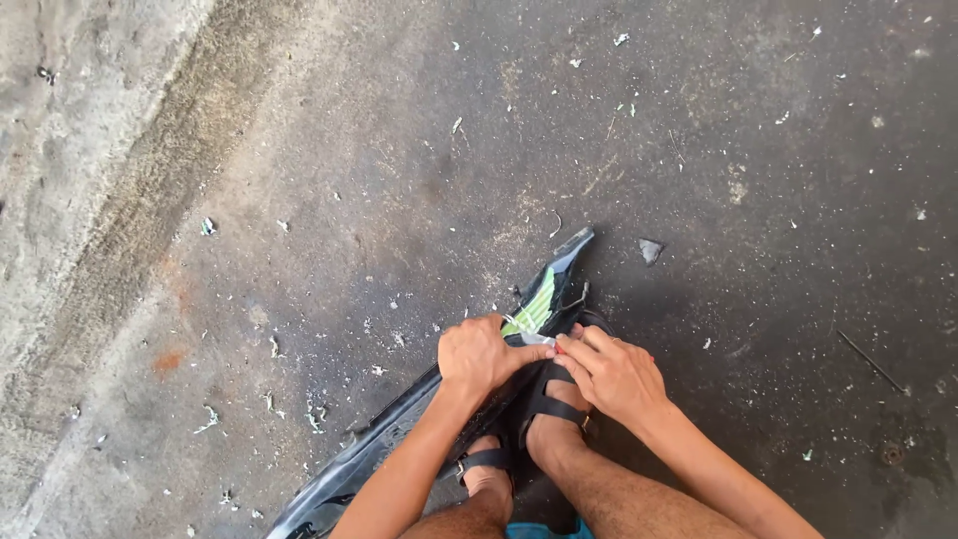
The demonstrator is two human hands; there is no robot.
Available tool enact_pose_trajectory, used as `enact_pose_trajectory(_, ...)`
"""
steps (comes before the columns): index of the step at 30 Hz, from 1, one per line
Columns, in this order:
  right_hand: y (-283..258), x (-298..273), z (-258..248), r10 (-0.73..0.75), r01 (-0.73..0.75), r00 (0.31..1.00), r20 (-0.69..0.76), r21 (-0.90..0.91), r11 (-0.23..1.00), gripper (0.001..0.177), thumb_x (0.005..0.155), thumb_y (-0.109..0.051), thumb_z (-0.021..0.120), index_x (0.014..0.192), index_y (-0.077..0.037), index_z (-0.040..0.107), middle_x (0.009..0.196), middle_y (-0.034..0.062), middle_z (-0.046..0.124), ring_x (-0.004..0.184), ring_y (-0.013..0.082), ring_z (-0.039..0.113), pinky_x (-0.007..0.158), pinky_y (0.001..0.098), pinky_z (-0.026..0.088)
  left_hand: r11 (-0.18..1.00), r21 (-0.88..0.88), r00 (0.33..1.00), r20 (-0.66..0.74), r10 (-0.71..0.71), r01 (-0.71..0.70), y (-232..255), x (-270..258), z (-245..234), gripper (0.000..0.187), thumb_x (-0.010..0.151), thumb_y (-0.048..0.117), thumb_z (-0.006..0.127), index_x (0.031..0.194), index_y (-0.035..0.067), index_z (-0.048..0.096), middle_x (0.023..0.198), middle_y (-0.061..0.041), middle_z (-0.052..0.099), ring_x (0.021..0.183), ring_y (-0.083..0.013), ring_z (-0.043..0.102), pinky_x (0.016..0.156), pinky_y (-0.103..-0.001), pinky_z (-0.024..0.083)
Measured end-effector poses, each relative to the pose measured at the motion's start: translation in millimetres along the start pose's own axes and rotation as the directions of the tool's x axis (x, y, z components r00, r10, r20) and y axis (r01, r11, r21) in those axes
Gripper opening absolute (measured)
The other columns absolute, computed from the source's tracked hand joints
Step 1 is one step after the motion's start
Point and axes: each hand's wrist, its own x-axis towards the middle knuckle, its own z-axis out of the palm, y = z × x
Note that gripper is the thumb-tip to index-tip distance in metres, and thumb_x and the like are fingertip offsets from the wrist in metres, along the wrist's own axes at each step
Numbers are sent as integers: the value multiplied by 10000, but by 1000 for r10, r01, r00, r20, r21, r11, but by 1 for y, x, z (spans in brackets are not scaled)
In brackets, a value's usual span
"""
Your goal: The person sits on the floor and uses a red utility knife to scrape black paint off a long, curved automotive part. They hold the part with their left hand and repeatedly scrape the surface with the knife in their right hand, removing flakes of paint.
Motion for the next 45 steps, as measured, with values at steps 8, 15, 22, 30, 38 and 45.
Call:
enact_pose_trajectory(8,-4,4,-6,113,-110,992,51,-62,992,314,998,-473,519,1197,-316,704,837,8,611,683,322,731,598,446,621,997,-35,996,-57,-74,72,10,-2,-5,1003,637,989,491,1047,112,752,981,-148,766,1001,-412,732,870,-459,565)
enact_pose_trajectory(15,32,13,-7,491,-472,864,-114,159,867,245,978,-349,665,1189,-243,727,887,50,639,797,321,715,715,436,581,996,-86,998,-61,17,-22,2,1,5,832,743,805,660,1173,93,690,1037,-192,746,1020,-385,732,864,-479,586)
enact_pose_trajectory(22,-8,9,-4,507,-554,740,442,828,87,511,1031,-362,555,1299,73,565,869,110,505,560,192,582,464,322,505,883,-406,972,-108,209,-235,-47,6,25,751,610,305,866,1278,142,564,1153,-97,648,1152,-369,658,963,-465,551)
enact_pose_trajectory(30,-13,-12,11,68,-108,983,172,231,967,416,839,-256,726,1224,-152,607,1153,66,692,981,318,717,813,429,591,974,-193,975,-206,79,-120,-84,-18,42,859,664,726,821,1199,95,594,897,-118,749,825,-345,740,727,-463,569)
enact_pose_trajectory(38,-17,-5,9,19,-10,996,85,-111,994,394,948,-398,566,1254,-152,605,992,46,690,651,290,689,565,416,567,971,-193,962,-258,89,-142,-77,-19,46,796,705,678,832,1166,73,596,899,-135,750,786,-339,742,698,-444,579)
enact_pose_trajectory(45,-17,-1,20,-136,149,989,61,-336,930,392,993,-283,546,1216,34,486,974,155,651,396,153,539,286,338,452,976,-174,952,-296,77,-133,-75,-20,50,804,728,679,818,1193,63,593,843,-136,745,726,-336,739,661,-437,576)
